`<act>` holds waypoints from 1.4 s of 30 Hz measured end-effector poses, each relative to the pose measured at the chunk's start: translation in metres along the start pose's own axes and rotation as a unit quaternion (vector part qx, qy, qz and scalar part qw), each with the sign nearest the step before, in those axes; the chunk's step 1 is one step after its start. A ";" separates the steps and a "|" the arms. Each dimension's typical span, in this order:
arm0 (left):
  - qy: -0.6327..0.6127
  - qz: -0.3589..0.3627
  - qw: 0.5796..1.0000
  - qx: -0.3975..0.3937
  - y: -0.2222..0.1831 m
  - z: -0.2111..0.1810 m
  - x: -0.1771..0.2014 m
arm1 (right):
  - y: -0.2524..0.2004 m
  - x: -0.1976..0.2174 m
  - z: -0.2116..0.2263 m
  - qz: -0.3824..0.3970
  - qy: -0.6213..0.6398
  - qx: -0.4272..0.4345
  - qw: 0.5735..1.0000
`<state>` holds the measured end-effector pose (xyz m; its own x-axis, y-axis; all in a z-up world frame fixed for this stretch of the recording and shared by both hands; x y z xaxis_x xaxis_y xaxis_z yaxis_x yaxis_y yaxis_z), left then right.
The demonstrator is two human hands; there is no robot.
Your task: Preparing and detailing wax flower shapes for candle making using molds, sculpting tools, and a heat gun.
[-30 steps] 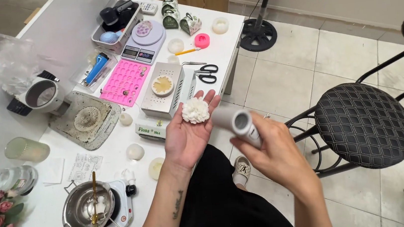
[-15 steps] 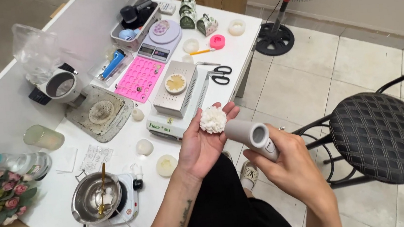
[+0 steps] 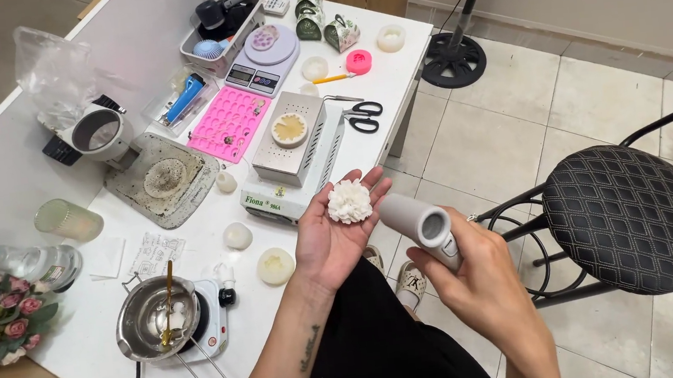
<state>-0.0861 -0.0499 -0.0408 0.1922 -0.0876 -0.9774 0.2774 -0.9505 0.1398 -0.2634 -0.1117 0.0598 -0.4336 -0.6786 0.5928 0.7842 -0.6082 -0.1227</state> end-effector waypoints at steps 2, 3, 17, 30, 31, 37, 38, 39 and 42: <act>0.003 -0.006 1.000 0.006 0.002 0.003 0.003 | -0.002 0.003 -0.007 0.012 0.000 0.037 0.999; 0.006 -0.012 1.000 0.011 0.003 0.005 0.005 | -0.003 0.004 -0.011 0.026 0.000 0.075 0.997; -0.004 0.048 0.998 0.027 0.000 0.016 0.000 | -0.015 0.010 -0.010 0.003 0.012 0.014 1.000; 0.037 0.005 0.999 0.025 0.000 0.020 0.000 | -0.013 0.011 -0.010 0.011 0.015 0.032 0.999; 0.037 0.003 0.999 0.025 -0.001 0.019 0.005 | -0.012 0.011 -0.009 0.013 0.015 0.031 0.999; 0.036 0.022 0.999 0.027 -0.006 0.022 -0.002 | -0.014 0.006 -0.014 0.042 0.024 0.018 0.999; 0.040 0.022 0.999 0.030 -0.008 0.022 -0.001 | -0.013 0.005 -0.014 0.046 0.004 0.002 0.999; 0.044 0.022 0.998 0.033 -0.009 0.022 -0.001 | -0.013 0.004 -0.014 0.051 -0.016 -0.014 0.998; 0.056 0.023 0.997 0.040 -0.006 0.023 0.001 | -0.014 0.002 -0.015 0.079 0.030 0.001 0.996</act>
<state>-0.1093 -0.0515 -0.0460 0.3077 -0.1033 -0.9458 0.1897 -0.9675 0.1674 -0.2817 -0.1108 0.0505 -0.3301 -0.7891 0.5180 0.8460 -0.4908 -0.2084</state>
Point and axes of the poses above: each hand's wrist, its own y-axis towards the middle knuckle, its own x-axis out of the back of the hand, z = x × y, the point moved 2 cm from there along y, towards the middle knuckle, and after that the axes turned 15 degrees about z, right-handed, at the moved point
